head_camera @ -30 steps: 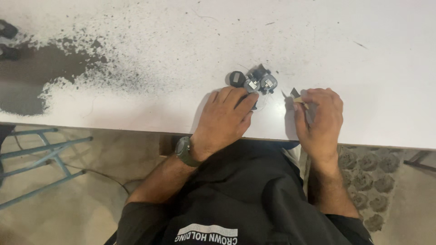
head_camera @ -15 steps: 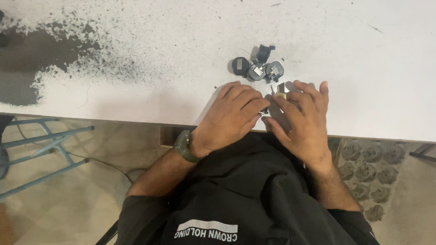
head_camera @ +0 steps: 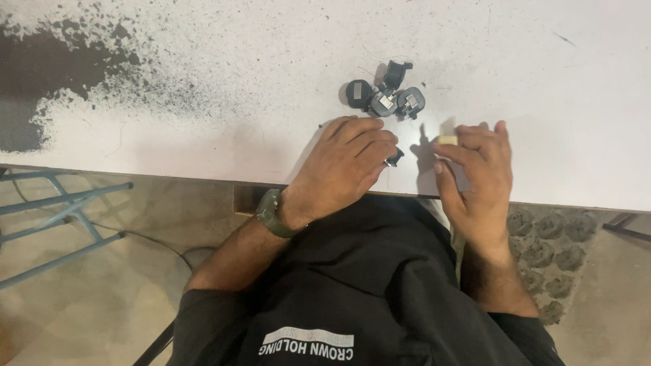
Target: The person sits at a white workbench with a pile of small black plastic rotor components. They pick up one component at a time, hold it in one hand, and use a small hand tool in the other hand to work on the part, then set the finished piece aside on the table and reach for the next one.
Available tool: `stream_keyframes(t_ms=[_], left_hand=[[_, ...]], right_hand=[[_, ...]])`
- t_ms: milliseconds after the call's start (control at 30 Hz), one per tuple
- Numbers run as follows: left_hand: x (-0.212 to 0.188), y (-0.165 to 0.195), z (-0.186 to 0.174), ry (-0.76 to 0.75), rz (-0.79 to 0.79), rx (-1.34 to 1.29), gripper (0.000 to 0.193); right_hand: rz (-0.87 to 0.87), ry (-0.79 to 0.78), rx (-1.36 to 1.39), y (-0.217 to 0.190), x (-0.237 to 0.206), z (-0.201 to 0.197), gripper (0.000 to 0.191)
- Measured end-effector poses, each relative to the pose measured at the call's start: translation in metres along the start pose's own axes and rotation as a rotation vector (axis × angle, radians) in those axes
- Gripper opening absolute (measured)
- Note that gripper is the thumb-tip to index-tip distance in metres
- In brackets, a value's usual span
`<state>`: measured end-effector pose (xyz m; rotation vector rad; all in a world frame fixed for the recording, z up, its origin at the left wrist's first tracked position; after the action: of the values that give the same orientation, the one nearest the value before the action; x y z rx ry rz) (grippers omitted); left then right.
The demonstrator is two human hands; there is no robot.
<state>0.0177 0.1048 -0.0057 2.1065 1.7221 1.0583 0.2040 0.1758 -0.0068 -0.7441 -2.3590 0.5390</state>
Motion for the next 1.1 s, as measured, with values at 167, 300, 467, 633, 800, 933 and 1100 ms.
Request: stream_keyframes(t_ms=[167,300,467,633,800,933,1100], left_hand=[[0.0,0.0,0.0,-0.001,0.015,0.019,0.032],[0.001,0.001,-0.002,-0.007,0.013,0.023,0.033],[-0.003,0.003,-0.012,-0.002,0.01,-0.029,0.041],[-0.008,0.001,-0.025,0.091,-0.151,-0.19,0.025],[-0.008,0.016,-0.027,0.148,-0.171,-0.06,0.042],[-0.002,0.014,-0.016,0.097,-0.249,0.021,0.035],[-0.005,0.011,-0.011,0.074,-0.243,0.055,0.015]], right_hand=[[0.047,0.008,-0.006,-0.004,0.005,0.006,0.026],[0.095,-0.034,-0.181,-0.003,0.012,-0.001,0.023],[0.055,-0.076,-0.211,-0.005,0.013,-0.005,0.037],[0.058,-0.039,-0.295,0.004,0.006,0.0,0.02],[0.084,0.031,-0.238,0.013,0.0,0.003,0.018],[-0.036,-0.021,-0.254,0.005,0.001,0.007,0.02],[-0.066,0.049,-0.173,-0.013,0.003,0.001,0.035]])
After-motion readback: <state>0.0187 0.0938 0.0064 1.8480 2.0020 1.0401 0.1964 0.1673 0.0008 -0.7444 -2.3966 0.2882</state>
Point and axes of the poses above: each hand's wrist, its own x-axis towards the middle knuckle, its own z-axis out of the palm, y = z × x, the point moved 7 cm from there along x, towards the middle knuckle, and after that the axes turned 6 degrees about -z, right-handed, at the moved point
